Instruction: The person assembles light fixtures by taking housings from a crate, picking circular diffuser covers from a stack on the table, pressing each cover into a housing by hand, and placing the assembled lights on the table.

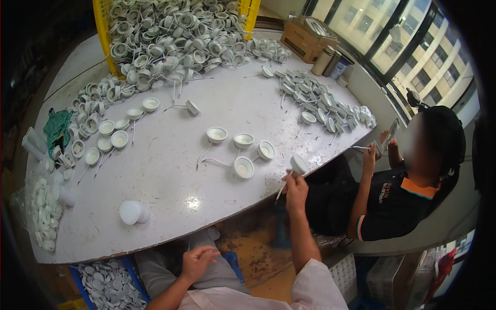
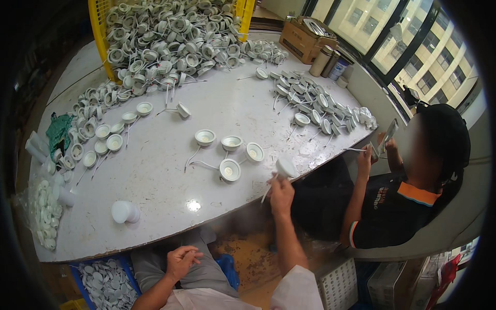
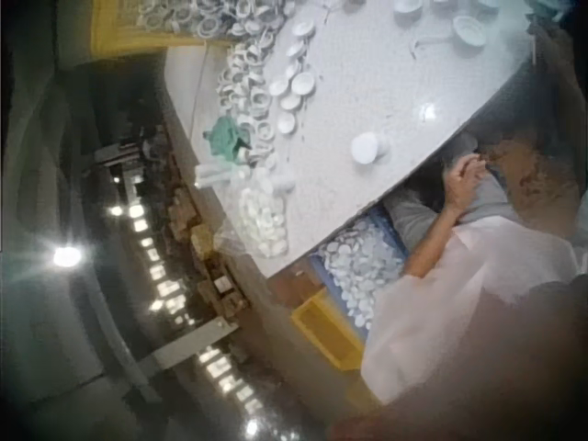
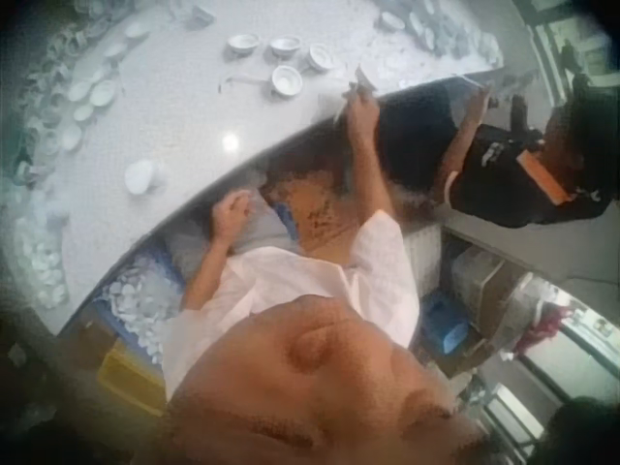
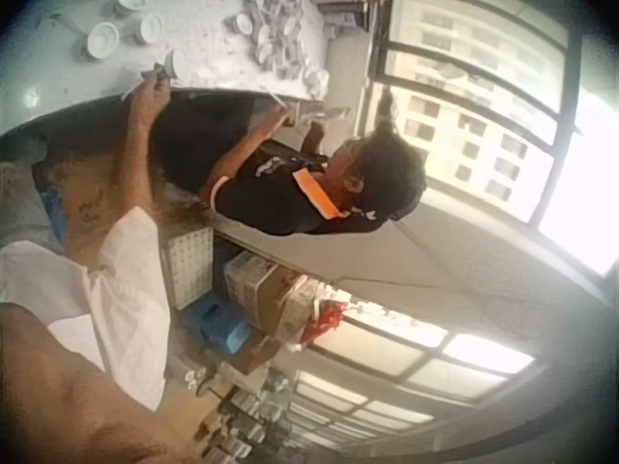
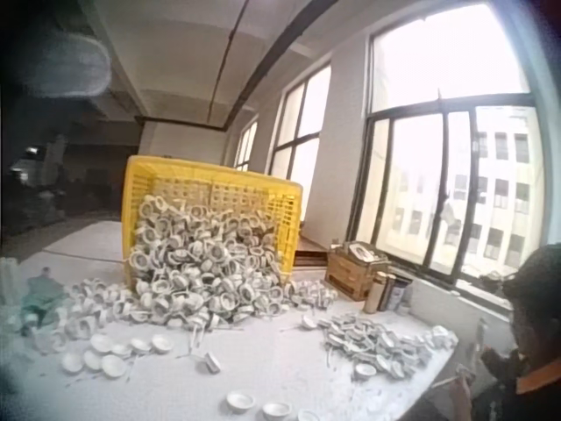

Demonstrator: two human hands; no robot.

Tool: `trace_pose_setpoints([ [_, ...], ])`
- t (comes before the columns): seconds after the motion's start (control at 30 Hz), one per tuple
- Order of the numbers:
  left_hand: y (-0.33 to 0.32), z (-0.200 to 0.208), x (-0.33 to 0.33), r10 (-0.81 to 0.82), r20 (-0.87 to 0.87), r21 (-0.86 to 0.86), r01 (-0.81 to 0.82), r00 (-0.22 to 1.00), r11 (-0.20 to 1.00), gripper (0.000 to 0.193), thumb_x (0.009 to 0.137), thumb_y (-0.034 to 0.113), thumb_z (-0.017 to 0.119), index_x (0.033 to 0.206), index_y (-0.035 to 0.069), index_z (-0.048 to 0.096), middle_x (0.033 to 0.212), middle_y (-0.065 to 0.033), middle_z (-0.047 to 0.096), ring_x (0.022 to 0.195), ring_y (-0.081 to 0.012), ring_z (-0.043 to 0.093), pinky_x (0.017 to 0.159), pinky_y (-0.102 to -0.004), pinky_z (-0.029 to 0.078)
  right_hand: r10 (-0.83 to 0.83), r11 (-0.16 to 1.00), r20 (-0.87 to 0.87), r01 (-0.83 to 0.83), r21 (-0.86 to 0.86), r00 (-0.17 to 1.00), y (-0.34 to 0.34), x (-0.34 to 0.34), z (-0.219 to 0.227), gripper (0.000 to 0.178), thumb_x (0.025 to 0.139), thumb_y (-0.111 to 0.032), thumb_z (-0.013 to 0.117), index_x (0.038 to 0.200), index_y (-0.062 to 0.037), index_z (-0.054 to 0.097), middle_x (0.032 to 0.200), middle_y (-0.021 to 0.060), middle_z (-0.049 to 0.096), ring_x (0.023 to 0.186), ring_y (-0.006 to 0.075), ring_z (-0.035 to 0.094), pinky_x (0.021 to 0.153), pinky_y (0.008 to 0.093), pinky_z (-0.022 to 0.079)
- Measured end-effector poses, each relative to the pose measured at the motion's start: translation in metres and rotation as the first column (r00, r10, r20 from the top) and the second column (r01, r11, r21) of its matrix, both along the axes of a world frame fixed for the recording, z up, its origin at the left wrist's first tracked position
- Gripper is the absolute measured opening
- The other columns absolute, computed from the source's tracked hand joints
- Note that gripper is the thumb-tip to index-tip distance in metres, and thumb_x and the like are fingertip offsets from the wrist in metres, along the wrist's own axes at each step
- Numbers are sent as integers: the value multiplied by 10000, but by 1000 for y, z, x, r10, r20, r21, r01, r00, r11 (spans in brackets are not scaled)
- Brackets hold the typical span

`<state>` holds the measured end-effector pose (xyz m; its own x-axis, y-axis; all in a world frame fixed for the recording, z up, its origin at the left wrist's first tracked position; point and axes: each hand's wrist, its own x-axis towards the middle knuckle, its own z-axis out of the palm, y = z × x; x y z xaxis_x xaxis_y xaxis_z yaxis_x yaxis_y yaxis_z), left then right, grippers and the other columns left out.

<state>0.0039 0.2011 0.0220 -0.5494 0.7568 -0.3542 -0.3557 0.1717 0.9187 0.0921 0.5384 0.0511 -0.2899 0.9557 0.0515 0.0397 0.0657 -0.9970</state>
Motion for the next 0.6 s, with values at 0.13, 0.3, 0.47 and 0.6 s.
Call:
trace_pose_setpoints([
  [0.13,24,6,-29,66,-300,74,-46,952,996,148,891,24,538,967,-62,631,868,-155,689,695,-143,660,621,-243,539,-79,997,-69,77,-24,994,103,-18,-8,249,890,-157,547,1040,35,597,793,71,616,525,69,472,472,217,375],
  [0.3,90,7,-52,111,-601,21,-123,791,992,168,832,-29,549,972,-38,642,903,-176,683,768,-213,675,685,-295,538,-204,976,-59,208,61,977,236,-47,7,204,897,-191,542,935,-10,625,760,53,625,476,71,463,436,218,378],
  [0.47,130,-4,-75,10,-822,-59,-103,569,993,259,777,-53,535,1031,-64,579,1075,-265,607,949,-365,620,802,-387,510,-304,953,-90,304,-16,948,357,-55,21,184,891,-180,531,899,-22,626,751,38,627,471,66,451,440,223,379],
  [0.6,127,-10,-82,-176,-899,-190,6,402,982,289,748,-8,565,1030,-70,546,1195,-316,521,1017,-436,554,874,-461,455,-277,961,25,277,8,960,453,-47,32,139,791,-124,549,754,-31,645,560,-25,491,433,61,382,417,225,296],
])
